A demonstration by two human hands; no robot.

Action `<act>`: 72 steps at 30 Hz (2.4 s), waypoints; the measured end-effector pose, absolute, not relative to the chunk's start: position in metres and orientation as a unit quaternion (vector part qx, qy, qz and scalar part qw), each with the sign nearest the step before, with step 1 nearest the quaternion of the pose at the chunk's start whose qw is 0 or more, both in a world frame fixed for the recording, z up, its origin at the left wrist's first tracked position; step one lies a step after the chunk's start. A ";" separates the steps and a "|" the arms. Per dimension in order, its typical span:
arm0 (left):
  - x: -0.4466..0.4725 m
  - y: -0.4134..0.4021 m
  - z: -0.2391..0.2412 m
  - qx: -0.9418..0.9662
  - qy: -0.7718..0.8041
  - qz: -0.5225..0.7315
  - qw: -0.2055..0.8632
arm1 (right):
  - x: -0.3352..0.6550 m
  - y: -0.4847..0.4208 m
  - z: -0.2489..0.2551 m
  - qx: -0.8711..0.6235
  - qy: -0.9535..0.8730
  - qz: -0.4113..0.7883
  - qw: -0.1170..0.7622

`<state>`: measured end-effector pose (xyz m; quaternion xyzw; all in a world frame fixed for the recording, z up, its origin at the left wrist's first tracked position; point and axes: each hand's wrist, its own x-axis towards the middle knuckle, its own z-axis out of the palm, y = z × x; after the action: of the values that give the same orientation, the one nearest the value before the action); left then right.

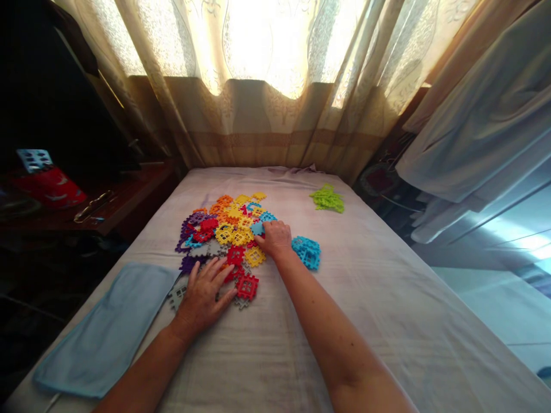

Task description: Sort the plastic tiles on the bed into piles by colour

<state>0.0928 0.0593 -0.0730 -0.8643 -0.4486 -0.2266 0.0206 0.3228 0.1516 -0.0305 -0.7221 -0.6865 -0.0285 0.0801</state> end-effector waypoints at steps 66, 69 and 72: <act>0.089 0.060 -0.073 -0.872 -0.440 -0.214 0.007 | 0.400 0.171 -0.015 -0.758 -0.643 0.053 0.096; 0.089 0.059 -0.073 -0.871 -0.440 -0.218 0.007 | 0.376 0.192 -0.022 -0.727 -0.680 0.069 0.058; 0.090 0.058 -0.071 -0.871 -0.439 -0.218 0.004 | 0.367 0.203 -0.028 -0.722 -0.687 0.079 0.023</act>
<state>0.0900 0.0583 -0.0713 -0.8714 -0.4392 -0.2183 0.0042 0.3668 0.2029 -0.0279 -0.7216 -0.6875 0.0786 0.0229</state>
